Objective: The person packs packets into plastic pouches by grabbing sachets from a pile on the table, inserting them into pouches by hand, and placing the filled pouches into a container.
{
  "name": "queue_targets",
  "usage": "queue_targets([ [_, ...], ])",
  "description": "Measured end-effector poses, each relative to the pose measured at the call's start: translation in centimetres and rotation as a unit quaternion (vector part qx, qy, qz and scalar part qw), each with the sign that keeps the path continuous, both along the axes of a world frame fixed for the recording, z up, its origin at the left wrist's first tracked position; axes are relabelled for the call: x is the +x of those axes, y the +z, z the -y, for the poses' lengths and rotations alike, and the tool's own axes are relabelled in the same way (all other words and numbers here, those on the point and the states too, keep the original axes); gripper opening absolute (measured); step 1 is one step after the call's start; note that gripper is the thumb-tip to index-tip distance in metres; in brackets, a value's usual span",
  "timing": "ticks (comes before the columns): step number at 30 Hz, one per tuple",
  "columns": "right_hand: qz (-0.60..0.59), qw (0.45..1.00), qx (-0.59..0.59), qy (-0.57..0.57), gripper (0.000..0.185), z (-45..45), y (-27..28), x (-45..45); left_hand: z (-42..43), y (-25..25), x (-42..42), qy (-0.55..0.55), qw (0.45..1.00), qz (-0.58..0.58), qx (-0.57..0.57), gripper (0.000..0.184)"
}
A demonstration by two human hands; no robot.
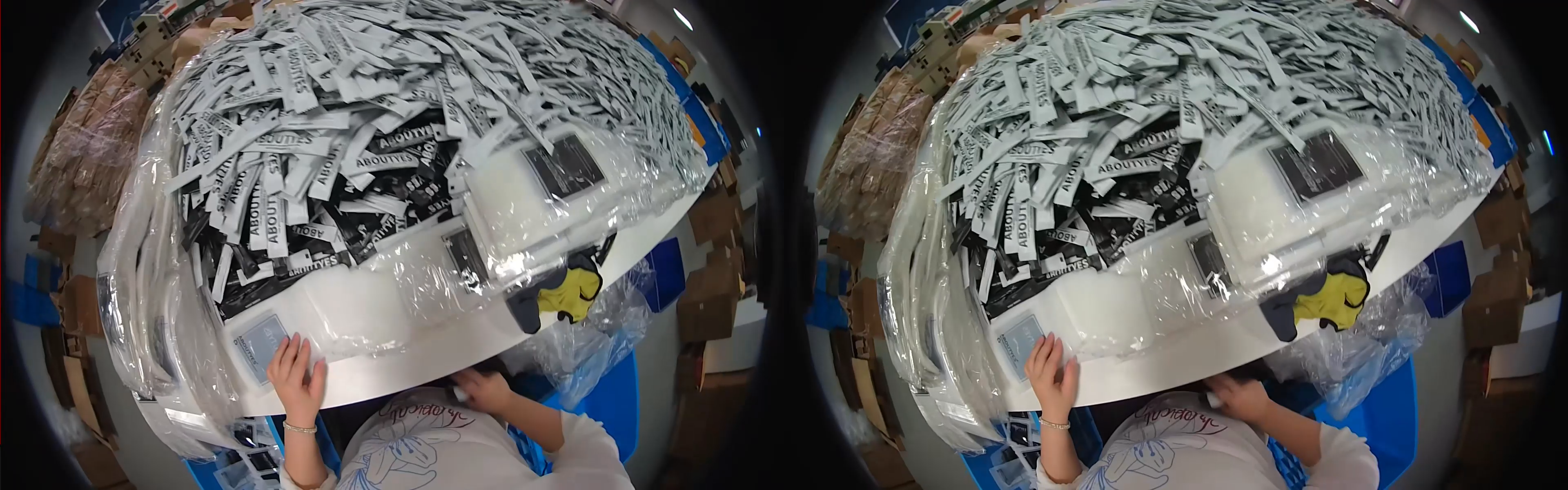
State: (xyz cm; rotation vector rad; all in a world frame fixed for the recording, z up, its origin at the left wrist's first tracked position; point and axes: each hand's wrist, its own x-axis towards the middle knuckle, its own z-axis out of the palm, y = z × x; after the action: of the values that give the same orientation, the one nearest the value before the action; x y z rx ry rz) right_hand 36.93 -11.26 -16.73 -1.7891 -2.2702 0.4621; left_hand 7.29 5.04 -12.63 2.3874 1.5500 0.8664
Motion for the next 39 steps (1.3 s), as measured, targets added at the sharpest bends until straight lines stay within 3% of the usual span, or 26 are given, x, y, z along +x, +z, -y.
queue_targets([
  [2,0.015,0.996,-0.026,-0.085,0.045,-0.8,-4.1,-0.6,0.2,-0.1,0.1,-0.002,1.000,-0.005,0.005,0.037],
  [3,-0.050,0.988,-0.085,-0.122,0.047,-3.2,-4.2,-1.2,0.2,-0.1,0.1,-0.003,1.000,-0.008,0.008,0.037],
  [5,-0.030,0.989,0.112,-0.097,0.046,-4.7,-7.5,-2.3,0.3,0.0,0.2,-0.010,1.000,-0.020,0.011,0.037],
  [8,-0.028,0.989,0.095,-0.109,0.044,-4.6,-6.7,-3.1,0.4,-0.4,0.1,-0.012,0.999,-0.029,0.017,0.037],
  [10,-0.021,0.987,-0.080,-0.137,0.039,-4.0,-5.2,-4.2,0.4,-0.3,0.4,-0.019,0.999,-0.030,0.024,0.035],
  [12,-0.011,0.982,-0.166,-0.086,0.032,-3.9,-3.9,-5.0,0.2,-0.7,0.1,-0.032,0.999,-0.027,0.034,0.034],
  [16,-0.004,0.996,-0.080,0.036,0.027,-2.5,-5.8,-6.9,-0.1,-1.8,-0.5,-0.065,0.996,-0.012,0.067,0.033],
  [18,-0.004,0.995,-0.092,0.047,0.027,-2.4,-6.3,-7.0,-0.2,-2.1,-0.6,-0.071,0.995,-0.009,0.063,0.032],
  [29,-0.063,0.997,0.031,0.015,0.021,-0.3,-7.5,-6.0,-0.3,-2.5,-1.1,-0.045,0.997,0.044,-0.042,0.036],
  [39,-0.085,0.991,0.102,-0.019,0.015,0.5,-8.5,-5.5,-0.7,-2.4,-1.8,-0.042,0.998,-0.012,-0.038,0.037],
])
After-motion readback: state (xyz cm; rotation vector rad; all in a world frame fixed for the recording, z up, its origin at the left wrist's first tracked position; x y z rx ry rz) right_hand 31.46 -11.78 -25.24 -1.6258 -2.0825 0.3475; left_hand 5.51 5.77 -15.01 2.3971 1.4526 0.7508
